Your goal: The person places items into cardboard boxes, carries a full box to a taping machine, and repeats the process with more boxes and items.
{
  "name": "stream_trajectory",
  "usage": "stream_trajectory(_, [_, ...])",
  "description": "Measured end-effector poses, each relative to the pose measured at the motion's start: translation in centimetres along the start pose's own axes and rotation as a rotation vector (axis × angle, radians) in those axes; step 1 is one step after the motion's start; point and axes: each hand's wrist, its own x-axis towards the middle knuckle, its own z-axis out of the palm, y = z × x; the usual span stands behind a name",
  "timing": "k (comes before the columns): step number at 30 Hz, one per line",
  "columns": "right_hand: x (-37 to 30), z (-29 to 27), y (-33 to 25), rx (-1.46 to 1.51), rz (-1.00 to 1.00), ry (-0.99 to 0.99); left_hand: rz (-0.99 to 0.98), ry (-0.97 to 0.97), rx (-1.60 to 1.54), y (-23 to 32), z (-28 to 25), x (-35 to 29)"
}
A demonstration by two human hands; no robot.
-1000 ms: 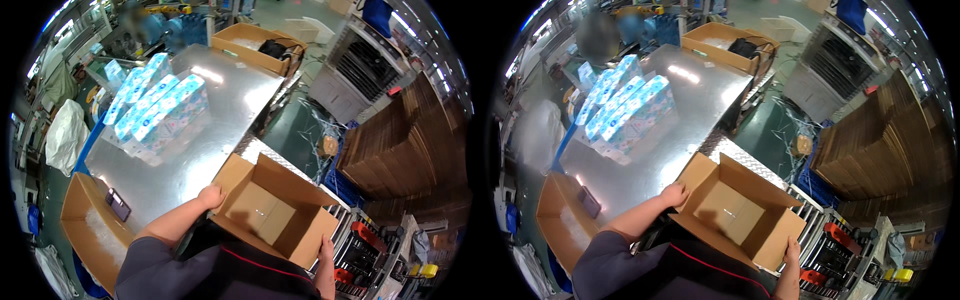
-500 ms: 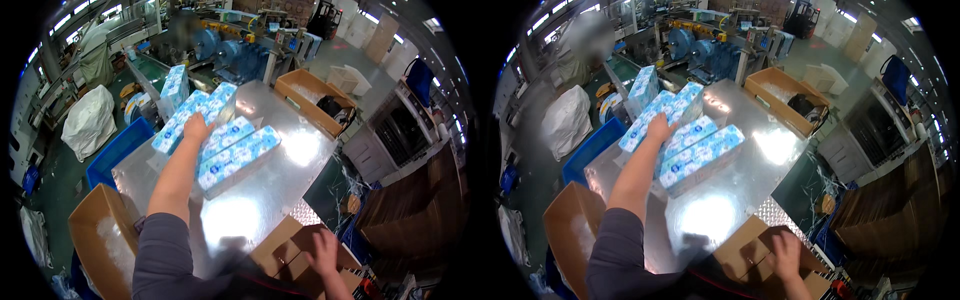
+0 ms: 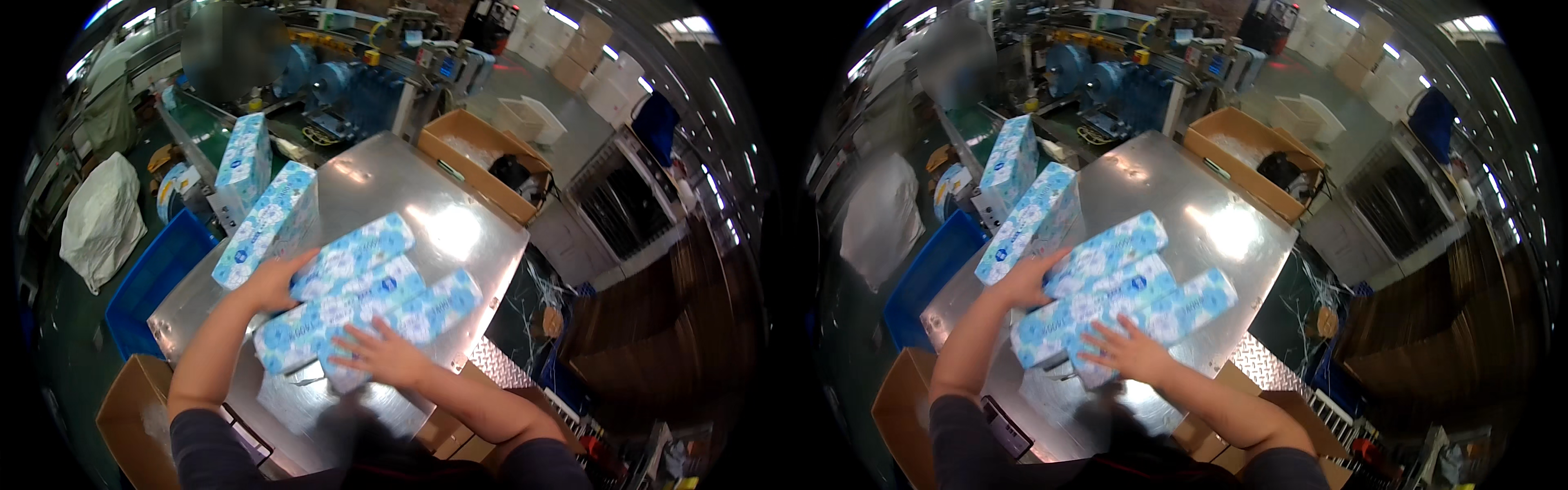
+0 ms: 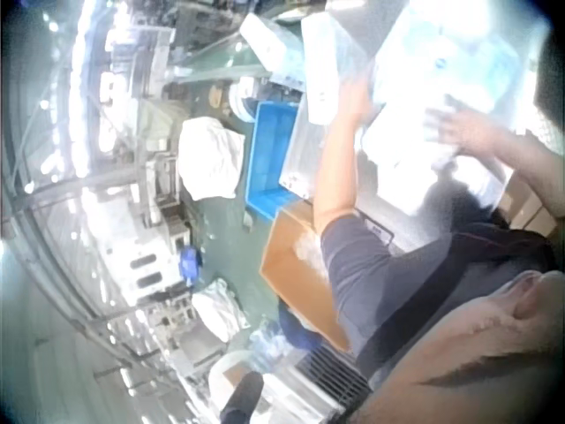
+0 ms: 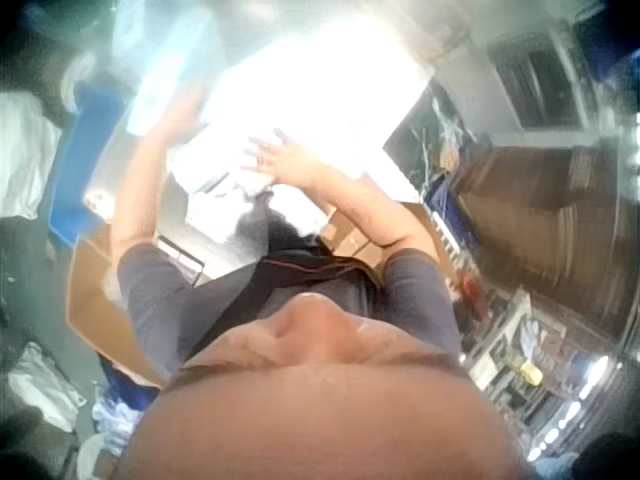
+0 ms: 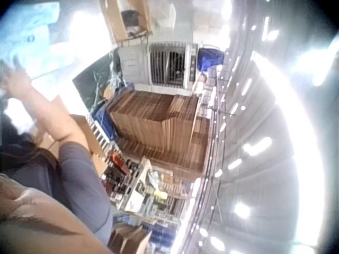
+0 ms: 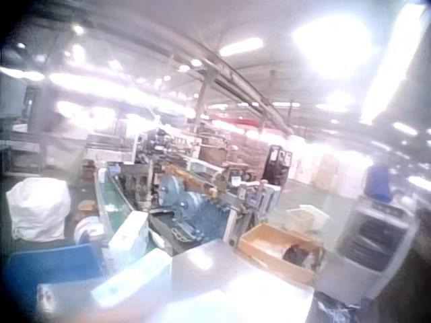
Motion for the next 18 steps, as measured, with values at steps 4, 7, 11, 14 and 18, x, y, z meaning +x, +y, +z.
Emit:
stream_trajectory(4, [-2.8,0.2,-9.3,0.159,0.040,0.248,0.080,-0.133,-0.097,0.8,2.1,-4.8])
stream_trajectory(7, [-3.6,-1.9,-11.7,0.315,0.179,0.166,0.240,0.114,-0.198,1.3,3.8,-5.1])
stream_trajectory(11, [-7.4,-7.1,-2.8,0.579,0.762,-0.058,-0.154,0.709,-0.795,-6.2,7.5,-9.2])
stream_trajectory(14, [-21.1,3.2,7.5,1.366,1.136,0.644,-0.267,0.856,-1.211,-9.2,12.9,-13.1])
stream_trajectory(18, [-21.4,14.1,11.6,1.736,1.158,0.608,-0.220,0.896,-1.909,-6.7,22.8,-12.7])
